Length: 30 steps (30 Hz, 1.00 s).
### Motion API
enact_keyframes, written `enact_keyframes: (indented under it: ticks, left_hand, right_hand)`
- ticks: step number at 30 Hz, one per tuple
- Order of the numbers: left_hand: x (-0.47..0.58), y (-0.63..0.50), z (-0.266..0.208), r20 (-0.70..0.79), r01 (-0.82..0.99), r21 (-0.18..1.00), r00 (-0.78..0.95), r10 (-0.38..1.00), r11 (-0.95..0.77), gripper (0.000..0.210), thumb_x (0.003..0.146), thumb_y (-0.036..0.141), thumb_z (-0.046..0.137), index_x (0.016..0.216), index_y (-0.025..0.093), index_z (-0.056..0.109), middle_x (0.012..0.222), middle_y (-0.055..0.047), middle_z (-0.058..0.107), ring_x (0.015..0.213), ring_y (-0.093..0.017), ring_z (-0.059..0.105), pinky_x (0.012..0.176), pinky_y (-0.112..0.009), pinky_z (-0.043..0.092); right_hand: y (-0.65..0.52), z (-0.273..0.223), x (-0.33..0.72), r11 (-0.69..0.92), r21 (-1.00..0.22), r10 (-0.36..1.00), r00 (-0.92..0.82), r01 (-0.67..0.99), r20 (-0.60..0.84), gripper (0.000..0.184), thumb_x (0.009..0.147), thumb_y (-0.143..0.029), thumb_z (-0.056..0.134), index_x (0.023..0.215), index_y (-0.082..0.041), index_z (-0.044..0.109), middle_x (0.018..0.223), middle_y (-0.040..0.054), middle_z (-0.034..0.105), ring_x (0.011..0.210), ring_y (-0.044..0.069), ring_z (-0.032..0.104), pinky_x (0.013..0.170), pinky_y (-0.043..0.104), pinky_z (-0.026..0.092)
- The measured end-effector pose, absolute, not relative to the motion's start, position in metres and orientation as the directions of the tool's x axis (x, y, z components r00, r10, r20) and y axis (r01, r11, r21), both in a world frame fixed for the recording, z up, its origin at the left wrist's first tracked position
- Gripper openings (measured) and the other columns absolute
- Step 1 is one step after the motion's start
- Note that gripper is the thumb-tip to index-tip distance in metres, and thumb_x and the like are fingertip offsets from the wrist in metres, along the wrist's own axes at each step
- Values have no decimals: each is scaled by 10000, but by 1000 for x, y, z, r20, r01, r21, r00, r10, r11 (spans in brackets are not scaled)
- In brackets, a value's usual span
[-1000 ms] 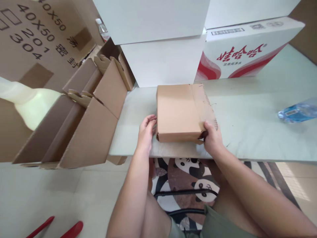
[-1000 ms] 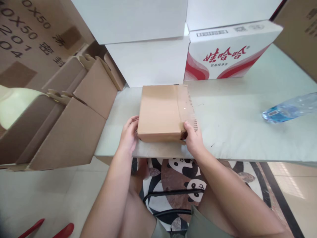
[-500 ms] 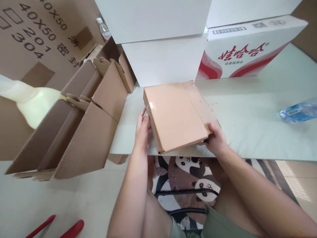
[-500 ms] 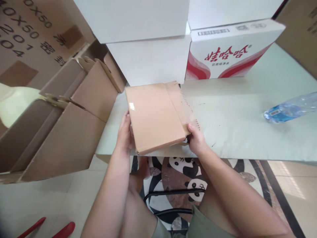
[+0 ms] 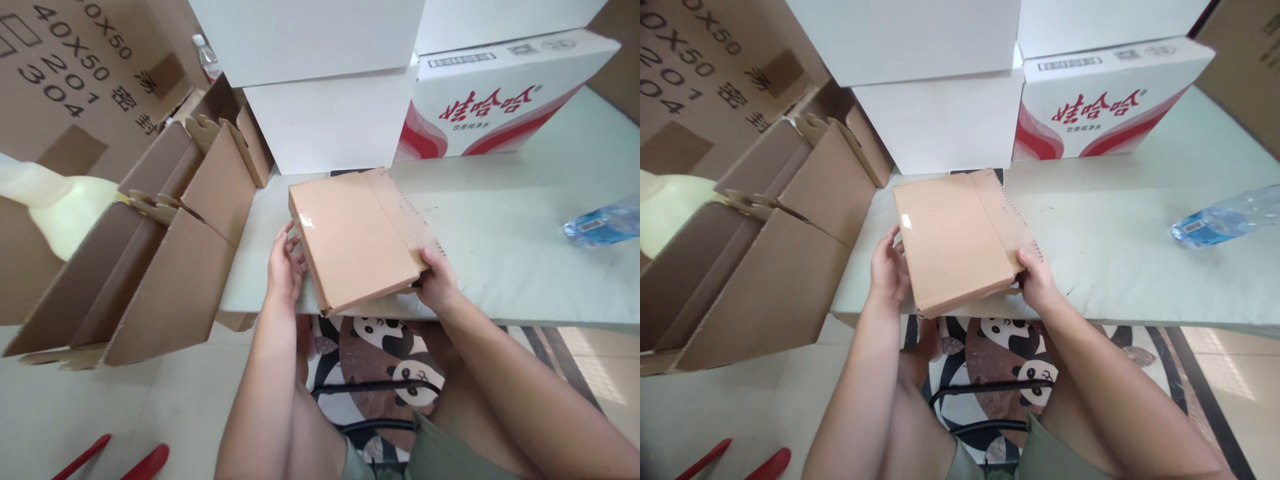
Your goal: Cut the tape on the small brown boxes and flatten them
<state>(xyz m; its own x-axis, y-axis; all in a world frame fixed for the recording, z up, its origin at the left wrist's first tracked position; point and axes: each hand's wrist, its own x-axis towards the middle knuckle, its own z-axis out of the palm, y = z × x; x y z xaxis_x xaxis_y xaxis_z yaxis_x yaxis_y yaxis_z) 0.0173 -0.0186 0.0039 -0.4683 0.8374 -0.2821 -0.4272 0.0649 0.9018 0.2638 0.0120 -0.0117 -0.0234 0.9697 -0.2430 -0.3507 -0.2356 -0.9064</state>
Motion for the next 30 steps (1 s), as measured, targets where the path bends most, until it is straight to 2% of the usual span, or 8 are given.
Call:
enact_keyframes:
  ticks: [6, 10, 17, 21, 24, 27, 30]
  left_hand:
    - [20, -18, 6, -228, -372, 928, -504, 833, 28, 432, 820, 510, 698, 1185, 292, 621, 1138, -37, 691, 865, -194, 683, 700, -290, 530]
    - [24, -18, 9, -241, -362, 931, -515, 822, 47, 391, 826, 481, 695, 1161, 290, 629, 1153, -34, 693, 886, -200, 683, 702, -295, 532]
    - [24, -19, 9, -246, -348, 936, -544, 802, 51, 371, 825, 489, 698, 1134, 304, 610, 1055, -13, 687, 847, -186, 670, 694, -291, 526]
    - [23, -19, 9, -246, -346, 937, -563, 789, 45, 361, 818, 486, 703, 1111, 296, 611, 1014, -14, 673, 809, -177, 656, 673, -282, 519]
    - [25, -19, 12, -257, -343, 938, -574, 778, 57, 340, 814, 467, 705, 1087, 287, 610, 988, -11, 661, 785, -172, 644, 659, -280, 513]
    - [27, -19, 13, -259, -339, 939, -591, 764, 56, 314, 808, 436, 708, 1053, 271, 602, 954, -8, 650, 767, -165, 631, 649, -277, 505]
    - [28, -18, 12, -265, -344, 937, -597, 757, 57, 304, 801, 425, 709, 1027, 265, 584, 892, 4, 625, 726, -156, 611, 630, -271, 493]
  right_hand:
    - [10, -5, 263, -157, -933, 986, -109, -324, -128, 444, 601, -589, 726, 873, -243, 666, 832, 55, 745, 867, 326, 734, 674, 419, 578]
    - [10, -6, 263, -162, -931, 985, -107, -327, -135, 465, 603, -595, 730, 898, -240, 677, 864, 58, 754, 895, 334, 733, 735, 446, 581]
    - [10, -12, 263, -153, -945, 987, -98, -288, -130, 494, 620, -635, 719, 909, -234, 685, 861, 52, 755, 841, 310, 721, 707, 432, 580]
    - [10, -20, 266, -214, -943, 977, -78, -253, -201, 458, 603, -641, 720, 808, -233, 680, 681, 25, 679, 593, 240, 633, 509, 365, 497]
    - [10, -26, 269, -252, -941, 967, -93, -227, -236, 454, 618, -661, 701, 751, -230, 649, 580, 8, 599, 480, 200, 536, 418, 335, 409]
    - [10, -28, 270, -237, -943, 971, -85, -232, -223, 441, 629, -648, 714, 766, -234, 653, 606, 7, 619, 500, 202, 551, 427, 339, 434]
    - [10, -30, 270, -205, -947, 978, -81, -247, -190, 437, 626, -622, 740, 830, -240, 683, 748, 22, 697, 641, 236, 637, 528, 367, 519]
